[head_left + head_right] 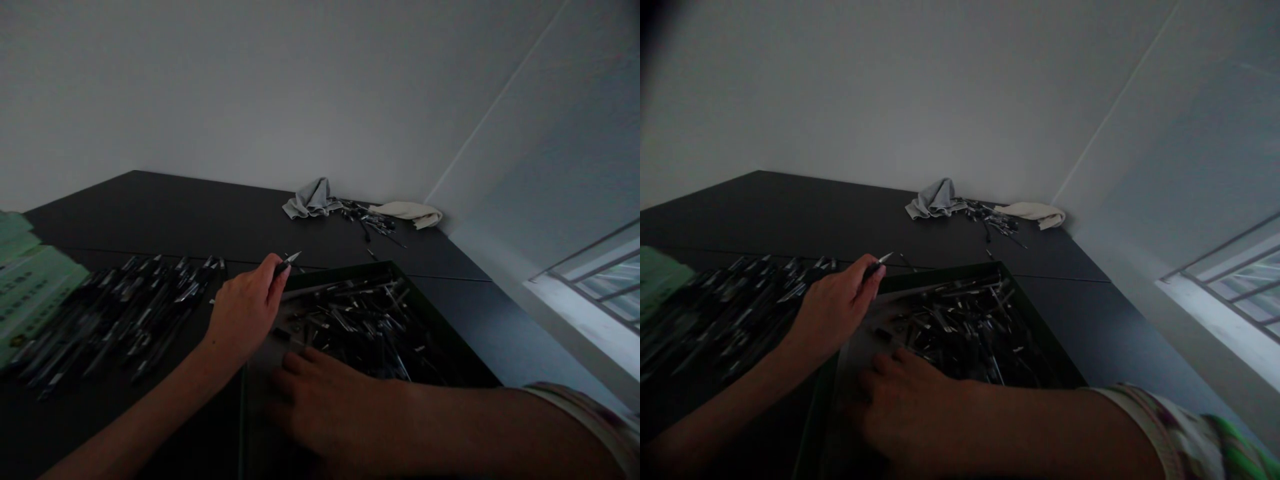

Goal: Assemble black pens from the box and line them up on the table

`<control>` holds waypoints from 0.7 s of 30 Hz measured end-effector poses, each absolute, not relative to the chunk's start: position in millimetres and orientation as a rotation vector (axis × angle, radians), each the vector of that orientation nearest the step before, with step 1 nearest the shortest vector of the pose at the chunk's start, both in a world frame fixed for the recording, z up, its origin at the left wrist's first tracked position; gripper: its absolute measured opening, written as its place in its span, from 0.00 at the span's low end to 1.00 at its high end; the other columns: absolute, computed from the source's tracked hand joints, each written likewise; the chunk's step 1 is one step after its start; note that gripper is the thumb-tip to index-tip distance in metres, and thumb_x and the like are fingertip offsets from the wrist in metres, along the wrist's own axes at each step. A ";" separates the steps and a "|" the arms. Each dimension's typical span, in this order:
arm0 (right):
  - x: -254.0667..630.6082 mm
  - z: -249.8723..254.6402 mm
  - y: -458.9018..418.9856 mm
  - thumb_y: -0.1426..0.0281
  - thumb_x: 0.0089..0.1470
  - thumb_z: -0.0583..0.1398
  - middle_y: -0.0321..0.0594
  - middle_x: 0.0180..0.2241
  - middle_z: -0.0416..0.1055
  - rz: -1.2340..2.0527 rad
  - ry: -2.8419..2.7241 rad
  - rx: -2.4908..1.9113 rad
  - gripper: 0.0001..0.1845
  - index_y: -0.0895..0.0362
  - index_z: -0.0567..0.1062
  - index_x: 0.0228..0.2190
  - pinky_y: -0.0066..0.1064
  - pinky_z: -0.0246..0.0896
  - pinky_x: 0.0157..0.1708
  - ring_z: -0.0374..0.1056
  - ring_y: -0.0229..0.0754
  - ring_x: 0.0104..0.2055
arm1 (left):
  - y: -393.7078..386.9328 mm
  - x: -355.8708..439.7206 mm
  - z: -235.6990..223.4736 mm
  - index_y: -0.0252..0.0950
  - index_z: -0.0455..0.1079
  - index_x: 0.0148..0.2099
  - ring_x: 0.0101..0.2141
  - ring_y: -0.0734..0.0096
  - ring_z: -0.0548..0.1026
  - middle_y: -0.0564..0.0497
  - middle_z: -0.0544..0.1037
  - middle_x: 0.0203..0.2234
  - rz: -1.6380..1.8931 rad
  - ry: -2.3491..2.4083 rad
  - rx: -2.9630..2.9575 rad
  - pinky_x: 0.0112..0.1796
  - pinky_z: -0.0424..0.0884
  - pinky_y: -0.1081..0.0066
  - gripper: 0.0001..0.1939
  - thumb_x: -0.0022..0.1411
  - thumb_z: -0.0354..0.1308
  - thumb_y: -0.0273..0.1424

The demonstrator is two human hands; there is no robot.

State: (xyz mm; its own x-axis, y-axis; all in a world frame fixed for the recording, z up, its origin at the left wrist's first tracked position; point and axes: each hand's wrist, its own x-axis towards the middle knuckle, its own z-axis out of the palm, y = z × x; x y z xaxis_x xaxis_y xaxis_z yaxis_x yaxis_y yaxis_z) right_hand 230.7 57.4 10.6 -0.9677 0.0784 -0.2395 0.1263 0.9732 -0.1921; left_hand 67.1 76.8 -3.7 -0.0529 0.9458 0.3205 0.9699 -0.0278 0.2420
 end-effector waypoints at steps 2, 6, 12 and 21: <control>229.8 6.0 64.9 0.62 0.50 0.60 0.49 0.36 0.71 -0.261 2.874 0.189 0.18 0.64 0.75 0.37 0.40 0.60 0.40 0.65 0.51 0.41 | 76.5 67.0 -3.4 0.39 0.62 0.40 0.24 0.60 0.76 0.52 0.74 0.21 -0.616 -2.151 -2.118 0.23 0.55 0.69 0.13 0.69 0.39 0.38; 234.7 4.5 78.0 0.65 0.50 0.60 0.48 0.32 0.73 -0.198 2.826 0.272 0.13 0.63 0.77 0.30 0.39 0.59 0.40 0.66 0.50 0.39 | 76.4 66.5 -2.4 0.40 0.62 0.40 0.24 0.60 0.76 0.53 0.74 0.21 -0.601 -2.149 -2.135 0.23 0.55 0.69 0.12 0.69 0.39 0.38; 243.4 8.6 85.4 0.67 0.50 0.59 0.47 0.30 0.74 -0.215 2.845 0.245 0.12 0.63 0.78 0.29 0.37 0.57 0.40 0.67 0.47 0.37 | 77.3 67.8 -1.5 0.39 0.62 0.40 0.24 0.61 0.76 0.54 0.73 0.20 -0.567 -2.156 -2.140 0.23 0.54 0.70 0.12 0.69 0.40 0.38; 244.3 5.3 86.4 0.70 0.49 0.58 0.48 0.31 0.75 -0.205 2.877 0.432 0.10 0.63 0.78 0.30 0.36 0.60 0.37 0.69 0.49 0.38 | 76.1 66.8 -1.7 0.39 0.61 0.41 0.25 0.61 0.77 0.54 0.73 0.20 -0.536 -2.150 -2.156 0.23 0.55 0.69 0.12 0.69 0.40 0.37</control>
State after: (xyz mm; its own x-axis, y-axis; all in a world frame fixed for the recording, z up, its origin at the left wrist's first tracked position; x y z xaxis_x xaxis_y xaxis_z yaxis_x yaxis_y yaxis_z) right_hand 244.3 86.4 5.3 -0.9314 0.2732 -0.2406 0.3045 0.9468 -0.1038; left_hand 66.8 76.1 -1.7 -0.0265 0.9607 0.2764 0.9780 -0.0323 0.2061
